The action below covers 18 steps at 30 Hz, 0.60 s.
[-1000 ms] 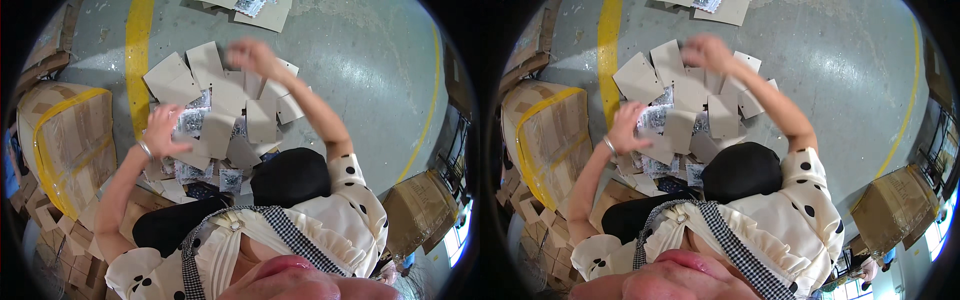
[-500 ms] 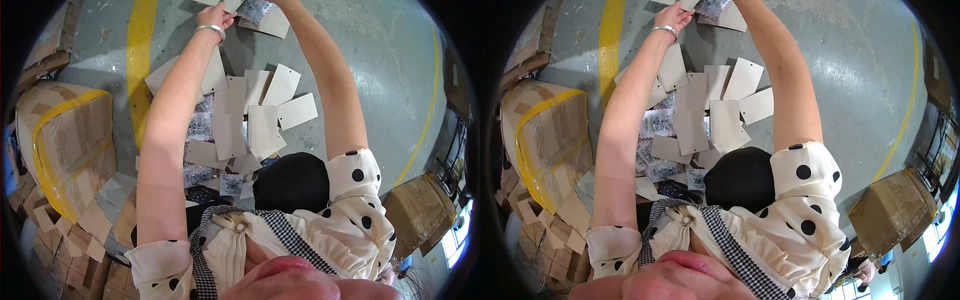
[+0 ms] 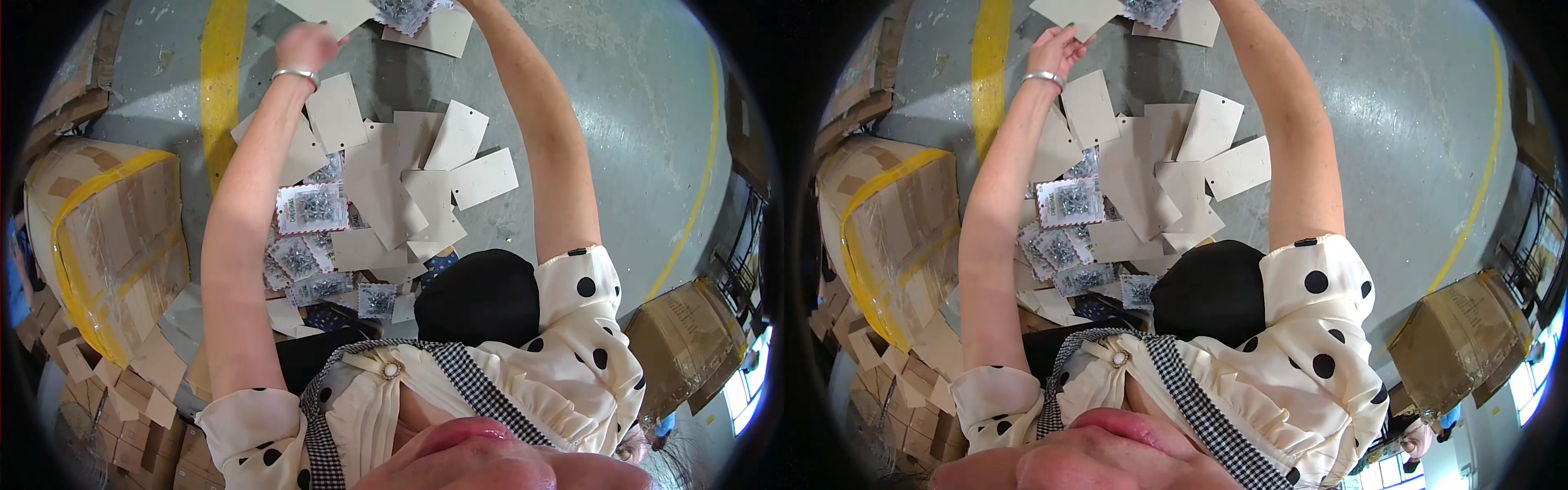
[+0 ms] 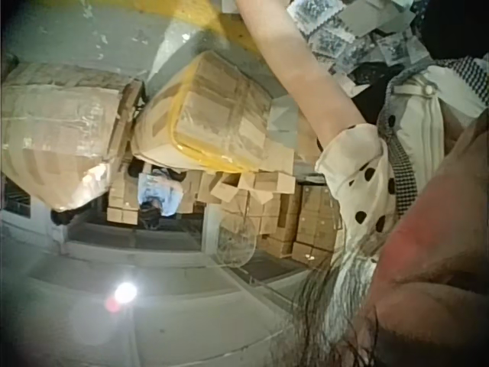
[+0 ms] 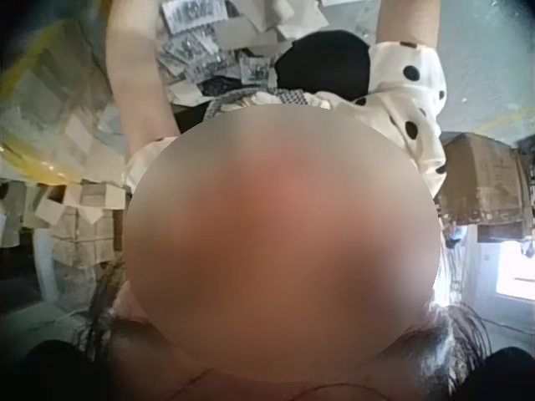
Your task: Sorting small foil packets and flat cardboard pieces out of a larger cardboard box while sitting on a warehouse floor.
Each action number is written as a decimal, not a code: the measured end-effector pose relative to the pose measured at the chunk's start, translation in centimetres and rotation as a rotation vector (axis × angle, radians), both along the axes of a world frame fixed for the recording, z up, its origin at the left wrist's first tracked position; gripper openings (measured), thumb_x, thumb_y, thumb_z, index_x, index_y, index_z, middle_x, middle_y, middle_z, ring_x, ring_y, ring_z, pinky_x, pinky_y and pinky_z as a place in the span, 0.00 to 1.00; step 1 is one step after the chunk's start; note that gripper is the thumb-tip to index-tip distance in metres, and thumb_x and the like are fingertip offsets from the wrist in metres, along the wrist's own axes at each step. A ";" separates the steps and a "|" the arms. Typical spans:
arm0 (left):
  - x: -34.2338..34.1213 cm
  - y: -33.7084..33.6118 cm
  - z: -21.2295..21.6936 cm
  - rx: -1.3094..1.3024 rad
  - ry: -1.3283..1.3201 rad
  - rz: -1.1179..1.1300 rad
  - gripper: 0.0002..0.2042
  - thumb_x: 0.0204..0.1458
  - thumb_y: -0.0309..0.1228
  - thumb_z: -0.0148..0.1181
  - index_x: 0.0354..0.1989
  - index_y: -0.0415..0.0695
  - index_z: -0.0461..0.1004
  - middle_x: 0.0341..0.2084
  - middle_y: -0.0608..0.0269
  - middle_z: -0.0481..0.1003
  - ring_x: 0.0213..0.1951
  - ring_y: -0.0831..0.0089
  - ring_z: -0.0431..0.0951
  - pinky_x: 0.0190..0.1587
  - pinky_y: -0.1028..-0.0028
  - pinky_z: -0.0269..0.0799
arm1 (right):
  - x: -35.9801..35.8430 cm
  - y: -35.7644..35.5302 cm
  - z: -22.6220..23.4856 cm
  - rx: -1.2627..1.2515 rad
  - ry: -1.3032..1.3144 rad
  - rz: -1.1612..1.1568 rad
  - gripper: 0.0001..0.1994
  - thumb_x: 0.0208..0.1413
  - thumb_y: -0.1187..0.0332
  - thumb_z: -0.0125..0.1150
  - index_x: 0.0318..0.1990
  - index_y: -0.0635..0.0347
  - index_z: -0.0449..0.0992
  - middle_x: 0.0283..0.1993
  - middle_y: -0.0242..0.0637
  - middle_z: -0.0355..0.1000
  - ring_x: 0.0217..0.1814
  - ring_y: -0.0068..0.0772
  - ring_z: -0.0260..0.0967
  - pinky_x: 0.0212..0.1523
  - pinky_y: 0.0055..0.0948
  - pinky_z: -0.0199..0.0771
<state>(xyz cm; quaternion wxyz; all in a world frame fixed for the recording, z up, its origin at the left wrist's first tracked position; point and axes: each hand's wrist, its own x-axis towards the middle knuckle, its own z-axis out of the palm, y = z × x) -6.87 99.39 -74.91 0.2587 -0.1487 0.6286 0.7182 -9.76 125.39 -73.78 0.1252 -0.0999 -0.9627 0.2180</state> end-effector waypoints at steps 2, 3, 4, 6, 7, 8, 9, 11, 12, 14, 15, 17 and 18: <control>0.9 -1.8 -0.5 0.029 -0.010 -0.026 0.08 0.52 0.24 0.57 0.36 0.36 0.65 0.27 0.56 0.74 0.31 0.66 0.80 0.27 0.78 0.69 | -0.5 0.3 0.3 -0.072 0.023 0.018 0.26 0.40 0.58 0.70 0.46 0.60 0.69 0.40 0.49 0.74 0.48 0.56 0.68 0.49 0.54 0.64; 1.4 -2.4 -0.1 0.039 -0.039 -0.030 0.08 0.53 0.25 0.57 0.37 0.37 0.65 0.29 0.57 0.74 0.32 0.67 0.80 0.28 0.78 0.69 | -0.9 0.8 0.7 -0.174 0.000 0.020 0.24 0.41 0.59 0.69 0.45 0.60 0.70 0.39 0.49 0.74 0.45 0.56 0.70 0.47 0.54 0.66; 1.8 -2.4 -0.1 0.042 -0.043 -0.037 0.09 0.53 0.25 0.57 0.39 0.37 0.65 0.30 0.57 0.74 0.32 0.66 0.80 0.28 0.78 0.69 | -1.2 1.9 0.7 -0.271 -0.023 0.019 0.22 0.41 0.61 0.69 0.44 0.61 0.72 0.38 0.49 0.74 0.42 0.57 0.71 0.45 0.54 0.68; 2.3 -3.0 -0.2 0.037 -0.054 -0.039 0.11 0.53 0.25 0.57 0.42 0.35 0.65 0.31 0.57 0.74 0.32 0.66 0.80 0.28 0.78 0.70 | -0.7 2.8 0.6 -0.539 0.088 0.046 0.19 0.43 0.64 0.68 0.42 0.64 0.74 0.33 0.44 0.76 0.36 0.43 0.74 0.38 0.43 0.74; 2.5 -3.6 -0.1 0.032 -0.047 -0.019 0.13 0.53 0.25 0.57 0.44 0.35 0.65 0.31 0.57 0.74 0.32 0.66 0.80 0.28 0.78 0.70 | -0.5 2.5 1.5 -0.753 0.030 0.023 0.18 0.44 0.65 0.67 0.42 0.64 0.74 0.32 0.42 0.76 0.35 0.39 0.74 0.37 0.40 0.74; 2.6 -4.1 -0.2 0.027 -0.039 0.001 0.14 0.53 0.25 0.57 0.46 0.34 0.64 0.32 0.57 0.74 0.33 0.65 0.80 0.28 0.78 0.70 | -0.5 2.0 2.2 -0.965 -0.033 -0.003 0.18 0.44 0.66 0.67 0.42 0.65 0.74 0.32 0.40 0.75 0.35 0.35 0.74 0.36 0.38 0.75; 2.6 -4.0 0.0 0.033 -0.028 0.009 0.16 0.53 0.25 0.57 0.48 0.33 0.64 0.32 0.57 0.74 0.33 0.65 0.80 0.28 0.78 0.71 | -0.6 2.3 2.8 -0.927 -0.047 0.030 0.17 0.46 0.68 0.65 0.43 0.67 0.73 0.31 0.39 0.74 0.33 0.29 0.73 0.29 0.31 0.75; 2.5 -2.2 0.5 0.046 -0.029 -0.004 0.17 0.54 0.25 0.57 0.50 0.33 0.63 0.33 0.56 0.74 0.33 0.64 0.80 0.28 0.79 0.71 | -1.2 5.4 2.2 -0.640 -0.017 0.095 0.19 0.46 0.69 0.64 0.46 0.67 0.72 0.33 0.40 0.75 0.32 0.29 0.73 0.30 0.32 0.76; 2.4 -2.2 0.4 0.038 -0.031 0.005 0.18 0.54 0.25 0.56 0.51 0.32 0.63 0.33 0.55 0.74 0.33 0.63 0.80 0.28 0.79 0.72 | -1.4 5.2 2.4 -0.510 -0.009 0.139 0.20 0.46 0.69 0.64 0.47 0.67 0.71 0.34 0.41 0.75 0.32 0.29 0.73 0.31 0.32 0.77; 2.0 -2.4 0.4 0.026 -0.052 -0.043 0.17 0.55 0.26 0.55 0.51 0.36 0.62 0.38 0.55 0.74 0.37 0.62 0.79 0.32 0.77 0.71 | -1.5 4.4 2.4 -0.676 -0.059 0.111 0.21 0.45 0.68 0.63 0.49 0.65 0.71 0.36 0.42 0.76 0.34 0.31 0.74 0.36 0.33 0.76; 1.9 -2.8 0.2 0.016 -0.065 -0.062 0.16 0.55 0.26 0.55 0.51 0.38 0.62 0.40 0.55 0.74 0.39 0.62 0.79 0.33 0.76 0.71 | -1.5 3.3 2.5 -0.762 -0.087 0.101 0.22 0.45 0.68 0.62 0.49 0.65 0.71 0.37 0.43 0.76 0.35 0.32 0.74 0.38 0.34 0.76; 1.9 -1.2 0.4 0.032 -0.069 -0.084 0.14 0.56 0.26 0.54 0.49 0.38 0.62 0.40 0.54 0.74 0.40 0.61 0.79 0.33 0.76 0.71 | -2.0 4.8 1.3 -0.360 -0.039 0.212 0.23 0.44 0.67 0.62 0.50 0.63 0.71 0.39 0.45 0.76 0.37 0.36 0.74 0.39 0.35 0.76; 1.9 -1.2 0.6 0.025 -0.072 -0.080 0.13 0.56 0.26 0.54 0.48 0.38 0.63 0.40 0.54 0.74 0.40 0.60 0.79 0.33 0.76 0.71 | -2.3 3.8 0.9 -0.172 -0.020 0.278 0.23 0.44 0.66 0.61 0.51 0.62 0.71 0.40 0.47 0.76 0.39 0.39 0.75 0.40 0.35 0.76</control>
